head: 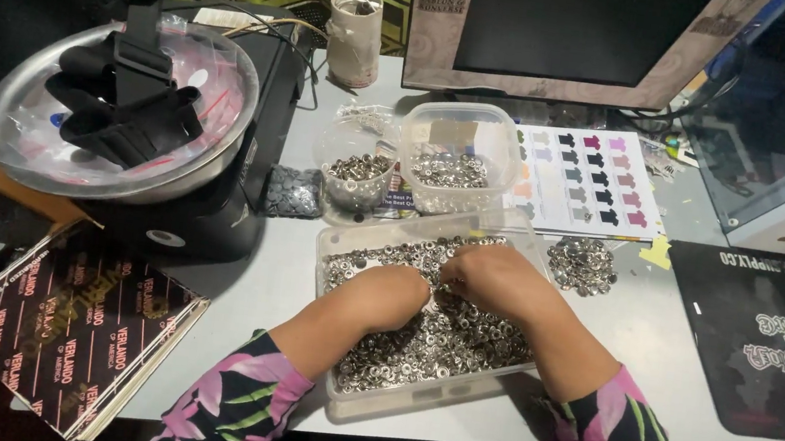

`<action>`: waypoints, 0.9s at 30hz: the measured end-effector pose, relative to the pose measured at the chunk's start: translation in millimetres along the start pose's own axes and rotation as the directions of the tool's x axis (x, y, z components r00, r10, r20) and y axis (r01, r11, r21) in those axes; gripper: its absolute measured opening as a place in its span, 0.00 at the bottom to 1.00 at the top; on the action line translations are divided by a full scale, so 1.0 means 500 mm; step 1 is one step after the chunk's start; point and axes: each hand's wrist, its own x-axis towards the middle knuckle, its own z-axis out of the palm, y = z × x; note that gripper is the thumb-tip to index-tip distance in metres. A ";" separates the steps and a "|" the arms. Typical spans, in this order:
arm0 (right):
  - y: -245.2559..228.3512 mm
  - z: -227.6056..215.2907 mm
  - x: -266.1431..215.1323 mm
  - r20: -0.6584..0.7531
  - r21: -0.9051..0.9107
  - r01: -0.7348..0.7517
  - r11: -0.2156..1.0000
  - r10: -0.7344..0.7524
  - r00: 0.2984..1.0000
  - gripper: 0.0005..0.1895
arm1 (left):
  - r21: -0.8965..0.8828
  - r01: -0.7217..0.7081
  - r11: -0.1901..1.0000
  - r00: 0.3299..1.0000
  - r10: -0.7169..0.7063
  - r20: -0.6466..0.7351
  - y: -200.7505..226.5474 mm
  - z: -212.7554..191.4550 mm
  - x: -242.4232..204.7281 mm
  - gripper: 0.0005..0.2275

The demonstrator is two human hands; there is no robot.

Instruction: The person sorts small metal hardware pieces from a large plastic container into a smaller pile on the table. They pick up handfuls of the items, separate them, and place the sorted pieces to the right side of the workspace.

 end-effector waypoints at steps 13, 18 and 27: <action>-0.002 0.068 0.032 0.134 -0.097 0.059 0.994 -0.046 0.990 0.08 | 0.010 0.049 0.999 0.992 -0.047 -0.113 0.037 -0.100 -0.039 0.07; -0.011 0.055 0.031 0.151 -0.094 0.037 0.995 -0.022 0.988 0.07 | -0.094 0.108 0.990 0.991 -0.115 -0.065 0.055 -0.129 -0.056 0.10; 0.004 0.091 0.038 0.184 -0.088 0.058 0.994 -0.041 0.982 0.10 | -0.280 0.121 0.952 0.988 -0.143 -0.058 0.019 -0.098 -0.033 0.11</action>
